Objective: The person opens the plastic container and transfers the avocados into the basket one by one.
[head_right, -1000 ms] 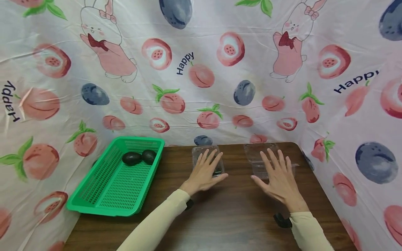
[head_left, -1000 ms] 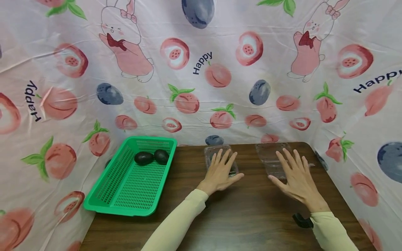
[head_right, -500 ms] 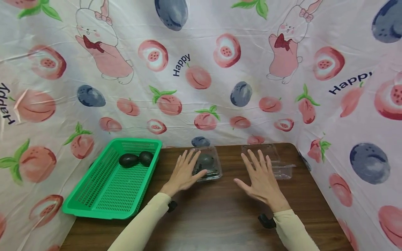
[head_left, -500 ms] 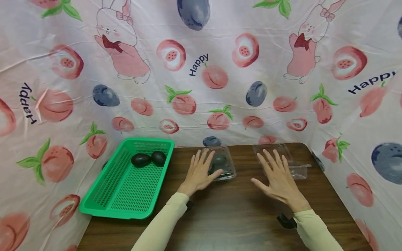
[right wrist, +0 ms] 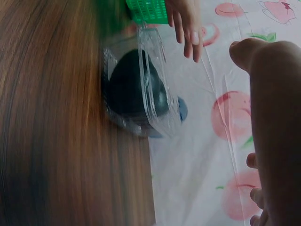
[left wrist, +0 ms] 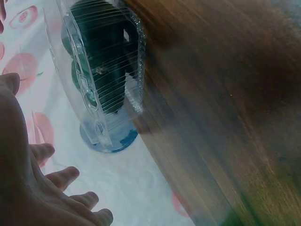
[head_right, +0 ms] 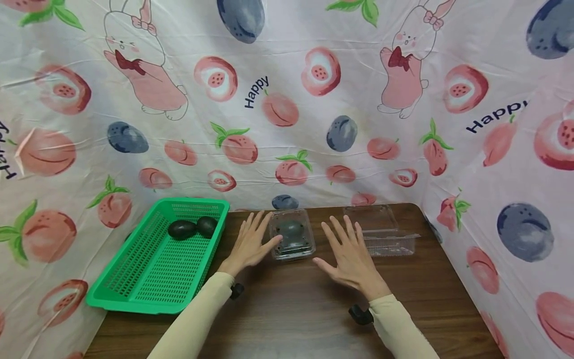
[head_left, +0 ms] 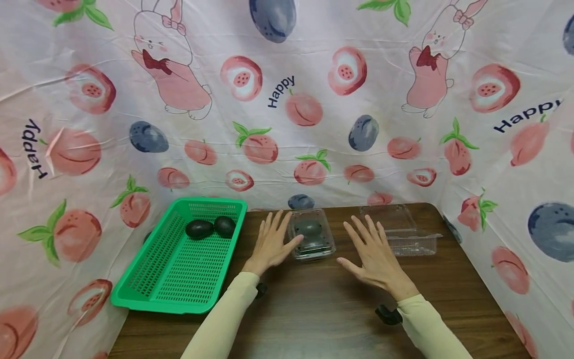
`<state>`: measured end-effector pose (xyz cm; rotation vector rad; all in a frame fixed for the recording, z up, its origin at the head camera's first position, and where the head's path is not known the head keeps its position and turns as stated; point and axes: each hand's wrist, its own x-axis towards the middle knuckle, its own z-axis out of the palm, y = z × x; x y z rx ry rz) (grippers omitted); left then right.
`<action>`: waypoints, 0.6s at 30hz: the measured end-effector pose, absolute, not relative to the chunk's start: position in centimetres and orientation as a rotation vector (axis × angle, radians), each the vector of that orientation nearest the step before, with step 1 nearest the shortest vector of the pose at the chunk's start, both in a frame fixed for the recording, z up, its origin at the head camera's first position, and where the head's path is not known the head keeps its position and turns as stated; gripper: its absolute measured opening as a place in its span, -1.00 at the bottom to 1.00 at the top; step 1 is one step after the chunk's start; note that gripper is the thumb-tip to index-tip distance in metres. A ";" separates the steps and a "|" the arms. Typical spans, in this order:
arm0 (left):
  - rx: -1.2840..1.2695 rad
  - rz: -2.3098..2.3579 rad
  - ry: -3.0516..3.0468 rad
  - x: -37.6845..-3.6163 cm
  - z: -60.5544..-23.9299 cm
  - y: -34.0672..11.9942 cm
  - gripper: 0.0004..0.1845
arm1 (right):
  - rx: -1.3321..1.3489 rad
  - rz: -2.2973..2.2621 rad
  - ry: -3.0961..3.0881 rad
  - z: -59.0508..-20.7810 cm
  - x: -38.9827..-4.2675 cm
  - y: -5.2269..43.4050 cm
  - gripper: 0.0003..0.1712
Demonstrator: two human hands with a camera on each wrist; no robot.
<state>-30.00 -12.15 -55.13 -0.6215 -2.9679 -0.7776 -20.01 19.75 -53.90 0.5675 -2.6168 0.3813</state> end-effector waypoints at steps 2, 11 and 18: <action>-0.625 -0.793 -2.964 -30.2 -55.1 -12.1 -0.01 | 0.572 0.386 -2.628 -54.1 -20.2 19.3 0.11; -0.673 -0.810 -2.947 -31.6 -55.4 -11.5 -0.08 | 0.571 0.451 -2.673 -55.3 -21.3 17.0 0.05; -0.733 -0.799 -2.966 -32.8 -55.9 -11.0 -0.12 | 0.552 0.527 -2.743 -56.4 -21.9 15.7 0.02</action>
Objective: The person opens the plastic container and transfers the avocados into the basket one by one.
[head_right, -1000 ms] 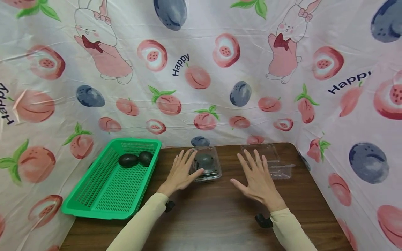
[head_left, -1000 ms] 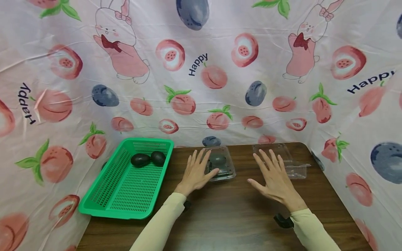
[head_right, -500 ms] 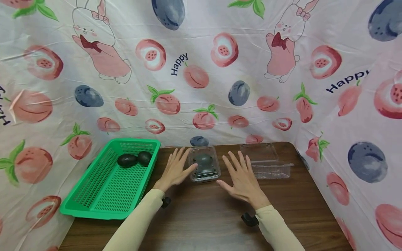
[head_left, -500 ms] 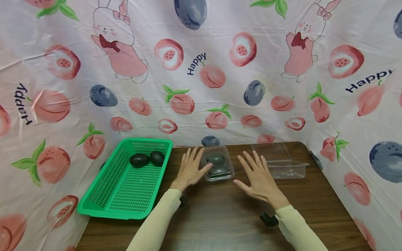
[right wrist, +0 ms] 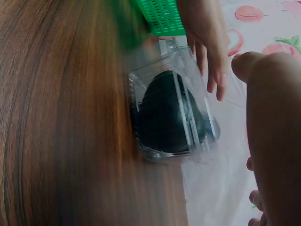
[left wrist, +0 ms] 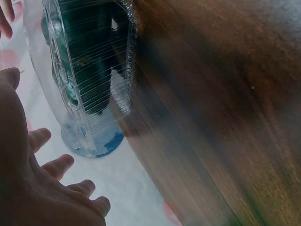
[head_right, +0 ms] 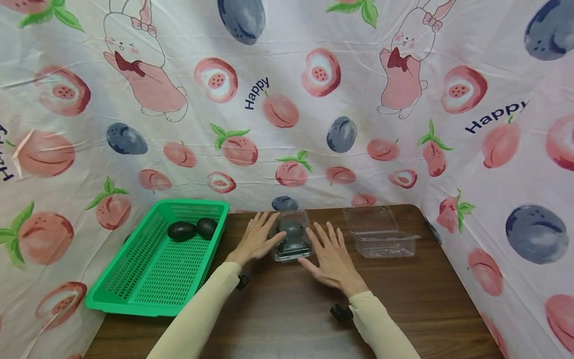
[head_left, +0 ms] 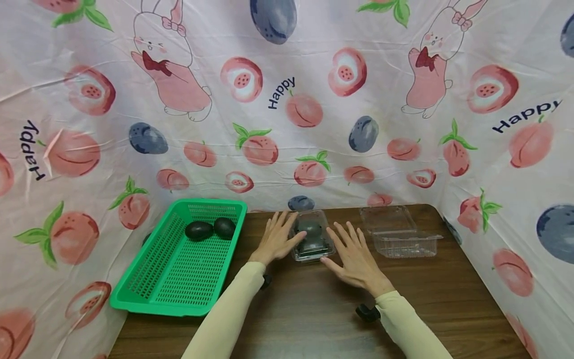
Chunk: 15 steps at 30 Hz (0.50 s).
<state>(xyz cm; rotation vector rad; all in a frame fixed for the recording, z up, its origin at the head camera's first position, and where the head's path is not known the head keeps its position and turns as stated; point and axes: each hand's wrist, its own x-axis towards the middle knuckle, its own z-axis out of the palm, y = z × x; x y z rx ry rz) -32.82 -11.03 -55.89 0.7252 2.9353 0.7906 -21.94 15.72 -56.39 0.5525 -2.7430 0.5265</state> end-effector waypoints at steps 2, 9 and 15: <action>0.731 0.808 2.919 -33.0 -56.0 -10.9 -0.14 | 0.547 0.538 -2.775 -56.6 -22.1 15.4 0.00; 0.726 0.771 2.888 -33.6 -56.3 -10.5 -0.16 | 0.554 0.553 -2.853 -57.3 -22.7 14.6 -0.10; 0.717 0.744 2.872 -33.6 -56.3 -10.4 -0.17 | 0.568 0.528 -2.869 -57.5 -22.7 14.2 -0.16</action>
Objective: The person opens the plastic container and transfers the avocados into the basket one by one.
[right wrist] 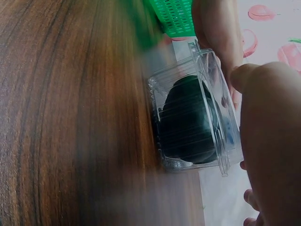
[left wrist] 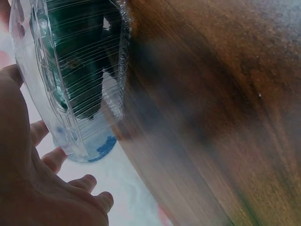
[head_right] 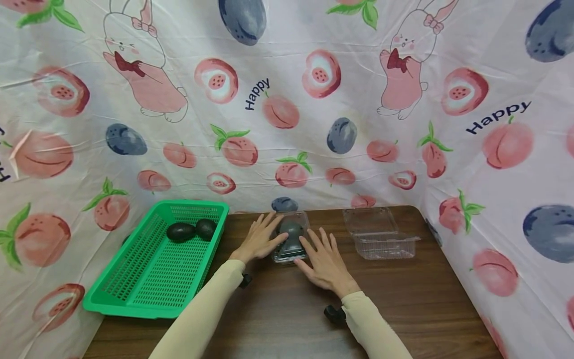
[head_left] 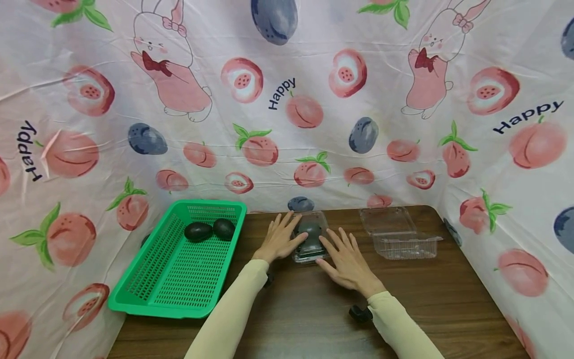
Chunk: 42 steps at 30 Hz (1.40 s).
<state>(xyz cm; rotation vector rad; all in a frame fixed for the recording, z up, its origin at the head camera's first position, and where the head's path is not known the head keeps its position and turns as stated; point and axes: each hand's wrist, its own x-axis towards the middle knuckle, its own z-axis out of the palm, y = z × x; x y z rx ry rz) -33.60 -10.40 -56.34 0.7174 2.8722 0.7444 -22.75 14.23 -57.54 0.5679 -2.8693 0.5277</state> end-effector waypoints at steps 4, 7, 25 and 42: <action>0.715 0.759 2.887 -33.5 -56.5 -10.5 -0.17 | 0.588 0.543 -2.856 -57.5 -22.7 14.2 -0.19; 0.712 0.783 2.894 -33.1 -56.7 -10.6 -0.18 | 0.598 0.553 -2.854 -57.5 -22.6 14.2 -0.21; 0.667 0.764 2.951 -29.8 -57.0 -11.4 -0.15 | 0.614 0.562 -2.858 -57.8 -21.2 15.0 -0.21; 0.720 0.720 2.994 -26.0 -57.9 -13.1 -0.14 | 0.548 0.547 -2.819 -58.3 -19.1 14.2 -0.04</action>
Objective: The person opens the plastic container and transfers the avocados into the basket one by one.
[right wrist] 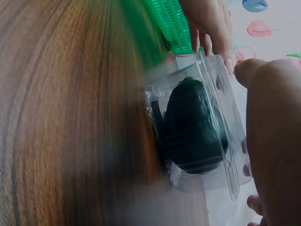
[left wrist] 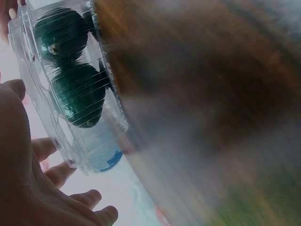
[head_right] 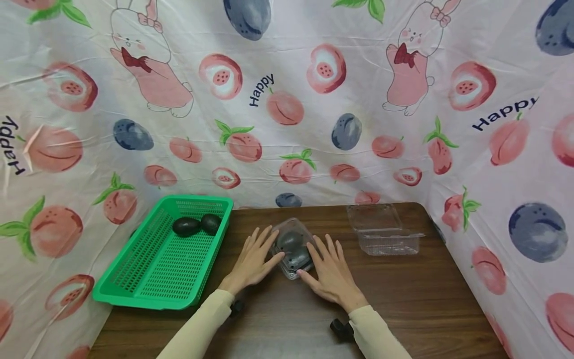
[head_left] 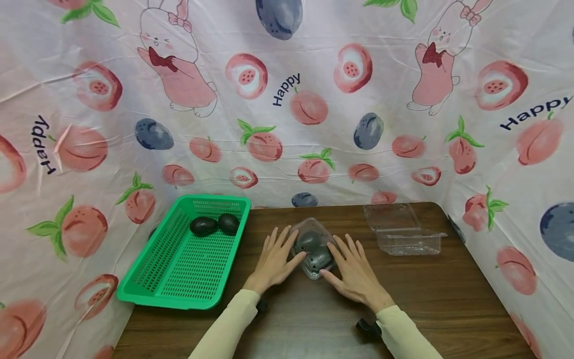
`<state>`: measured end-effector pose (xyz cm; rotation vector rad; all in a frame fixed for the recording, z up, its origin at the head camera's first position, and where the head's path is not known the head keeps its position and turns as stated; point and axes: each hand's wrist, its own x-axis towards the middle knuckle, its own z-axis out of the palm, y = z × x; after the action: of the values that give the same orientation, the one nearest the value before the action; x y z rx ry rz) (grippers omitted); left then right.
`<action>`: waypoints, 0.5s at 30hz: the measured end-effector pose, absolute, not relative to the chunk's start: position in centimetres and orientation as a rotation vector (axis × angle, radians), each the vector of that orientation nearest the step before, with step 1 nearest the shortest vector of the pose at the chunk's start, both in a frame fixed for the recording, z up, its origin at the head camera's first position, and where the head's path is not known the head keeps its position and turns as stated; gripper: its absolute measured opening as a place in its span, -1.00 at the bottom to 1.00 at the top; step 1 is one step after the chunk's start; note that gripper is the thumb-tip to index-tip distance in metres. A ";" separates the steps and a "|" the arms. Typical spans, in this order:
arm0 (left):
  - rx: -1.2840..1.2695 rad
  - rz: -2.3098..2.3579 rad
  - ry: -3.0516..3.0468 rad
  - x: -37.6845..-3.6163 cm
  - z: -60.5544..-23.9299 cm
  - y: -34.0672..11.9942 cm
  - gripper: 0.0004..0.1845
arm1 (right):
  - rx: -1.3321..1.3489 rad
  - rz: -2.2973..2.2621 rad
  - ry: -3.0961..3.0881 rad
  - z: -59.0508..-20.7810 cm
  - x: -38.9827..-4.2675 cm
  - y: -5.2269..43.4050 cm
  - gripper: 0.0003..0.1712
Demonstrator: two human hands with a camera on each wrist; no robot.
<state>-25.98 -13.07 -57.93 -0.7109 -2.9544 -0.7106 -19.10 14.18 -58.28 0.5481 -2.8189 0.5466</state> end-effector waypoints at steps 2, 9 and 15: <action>-0.718 -0.705 -2.947 -25.5 -58.0 -13.3 -0.15 | 0.538 0.540 -2.822 -58.3 -19.0 14.1 0.00; -0.768 -0.642 -2.914 -24.1 -58.3 -14.0 -0.16 | 0.538 0.500 -2.792 -58.6 -18.7 13.9 0.07; -0.805 -0.557 -2.893 -22.7 -58.8 -14.6 -0.13 | 0.545 0.502 -2.780 -59.0 -18.5 13.9 0.11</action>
<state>-22.74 -14.62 -58.79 -0.8049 -2.8928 -0.5572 -18.49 13.94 -58.96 0.5450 -2.7803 0.5019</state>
